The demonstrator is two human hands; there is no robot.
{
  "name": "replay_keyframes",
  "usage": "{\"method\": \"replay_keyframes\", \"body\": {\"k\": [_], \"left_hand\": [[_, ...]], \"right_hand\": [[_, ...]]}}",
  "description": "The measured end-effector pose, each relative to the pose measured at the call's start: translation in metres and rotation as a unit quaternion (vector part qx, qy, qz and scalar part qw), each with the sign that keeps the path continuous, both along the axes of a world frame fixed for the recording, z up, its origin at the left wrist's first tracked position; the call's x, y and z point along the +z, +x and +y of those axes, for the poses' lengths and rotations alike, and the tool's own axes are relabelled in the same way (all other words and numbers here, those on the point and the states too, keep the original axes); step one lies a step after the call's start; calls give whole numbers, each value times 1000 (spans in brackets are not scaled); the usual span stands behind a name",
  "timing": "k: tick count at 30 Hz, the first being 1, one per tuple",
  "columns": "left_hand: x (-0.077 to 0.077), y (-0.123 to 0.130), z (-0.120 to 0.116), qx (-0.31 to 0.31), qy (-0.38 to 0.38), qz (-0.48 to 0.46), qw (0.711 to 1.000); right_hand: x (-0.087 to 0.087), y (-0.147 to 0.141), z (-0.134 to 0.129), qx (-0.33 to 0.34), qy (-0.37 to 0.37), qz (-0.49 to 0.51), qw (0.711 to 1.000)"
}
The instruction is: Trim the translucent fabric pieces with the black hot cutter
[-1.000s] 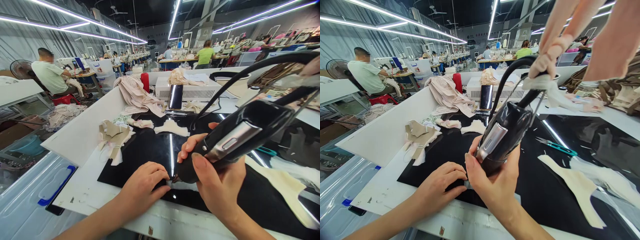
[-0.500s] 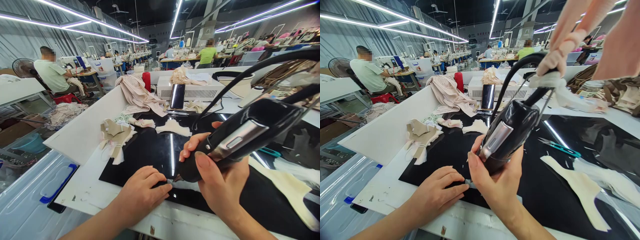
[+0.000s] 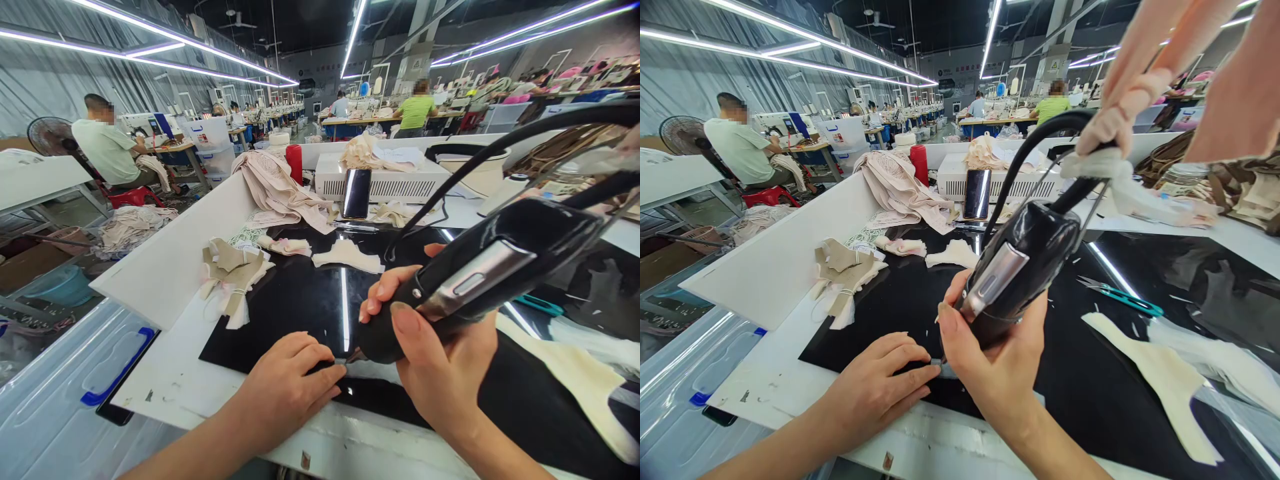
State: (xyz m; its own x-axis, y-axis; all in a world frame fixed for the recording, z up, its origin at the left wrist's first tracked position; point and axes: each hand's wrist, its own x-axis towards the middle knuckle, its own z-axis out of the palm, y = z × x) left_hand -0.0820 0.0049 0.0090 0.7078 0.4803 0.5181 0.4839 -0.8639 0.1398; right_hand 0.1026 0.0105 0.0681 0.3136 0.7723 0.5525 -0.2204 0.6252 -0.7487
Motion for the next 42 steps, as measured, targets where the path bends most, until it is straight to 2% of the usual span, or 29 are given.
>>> {"method": "replay_keyframes", "body": {"k": [15, 25, 34, 42], "left_hand": [[1, 0, 0, 1, 10, -4, 1000], [4, 6, 8, 67, -112, -11, 991], [2, 10, 8, 71, -156, -25, 985], [3, 15, 7, 104, -215, -37, 970]], "right_hand": [[3, -1, 3, 18, 4, 19, 1000], [2, 1, 2, 10, 1, 9, 1000], [1, -2, 1, 15, 6, 23, 1000], [1, -3, 4, 16, 9, 24, 1000]]}}
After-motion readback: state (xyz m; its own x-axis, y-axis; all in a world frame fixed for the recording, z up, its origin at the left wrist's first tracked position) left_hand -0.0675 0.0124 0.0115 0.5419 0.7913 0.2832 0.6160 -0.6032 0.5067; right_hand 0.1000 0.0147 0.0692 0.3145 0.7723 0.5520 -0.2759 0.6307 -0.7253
